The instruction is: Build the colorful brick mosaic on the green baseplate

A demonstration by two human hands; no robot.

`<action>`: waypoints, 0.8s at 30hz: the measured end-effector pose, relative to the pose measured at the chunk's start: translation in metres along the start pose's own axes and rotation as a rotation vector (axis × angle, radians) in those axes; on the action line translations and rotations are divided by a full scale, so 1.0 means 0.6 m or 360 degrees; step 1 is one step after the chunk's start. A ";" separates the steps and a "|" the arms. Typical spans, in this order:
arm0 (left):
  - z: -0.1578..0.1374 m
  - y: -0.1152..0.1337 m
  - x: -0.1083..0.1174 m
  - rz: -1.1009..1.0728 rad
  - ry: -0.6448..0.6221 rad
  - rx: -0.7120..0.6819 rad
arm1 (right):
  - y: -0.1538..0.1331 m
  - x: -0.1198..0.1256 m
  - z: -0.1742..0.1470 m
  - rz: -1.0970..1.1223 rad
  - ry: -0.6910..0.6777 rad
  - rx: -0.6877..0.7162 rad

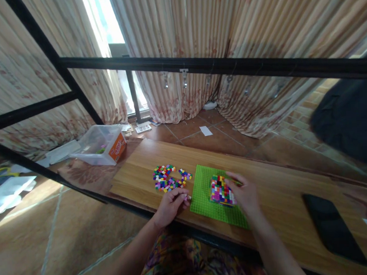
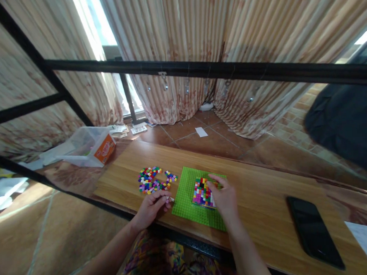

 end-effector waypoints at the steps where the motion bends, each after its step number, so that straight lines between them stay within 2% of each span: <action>1: 0.000 -0.002 -0.001 -0.0018 -0.0006 0.0001 | -0.024 0.003 -0.011 -0.0094 0.0073 0.0093; 3: 0.000 -0.004 -0.002 -0.0057 -0.0014 0.0002 | -0.071 -0.013 -0.035 -0.0157 0.0091 0.0264; 7: 0.000 -0.006 -0.003 -0.0121 -0.0028 0.0002 | -0.143 -0.112 -0.081 -0.0252 -0.0344 0.0533; 9: -0.001 -0.002 -0.004 -0.0119 -0.0046 -0.0015 | -0.152 -0.155 -0.096 -0.0322 -0.0473 0.0562; 12: -0.002 0.002 -0.005 -0.0117 -0.0075 -0.0020 | -0.148 -0.193 -0.106 -0.0375 -0.0561 0.0551; 17: -0.002 -0.004 0.002 -0.0107 -0.0077 0.0022 | -0.142 -0.216 -0.108 -0.0330 -0.0719 0.0513; 24: -0.002 -0.003 0.001 -0.0072 -0.0127 0.0040 | -0.147 -0.218 -0.109 -0.0273 -0.0822 0.0476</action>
Point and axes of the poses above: each hand's wrist, its own z-axis towards the middle knuckle, its own x-axis out of the back of the hand, y = z × x, the point moved 9 cm from there along z, towards the middle knuckle, and after that the axes turned 8 degrees about -y, right-handed, at the moved point
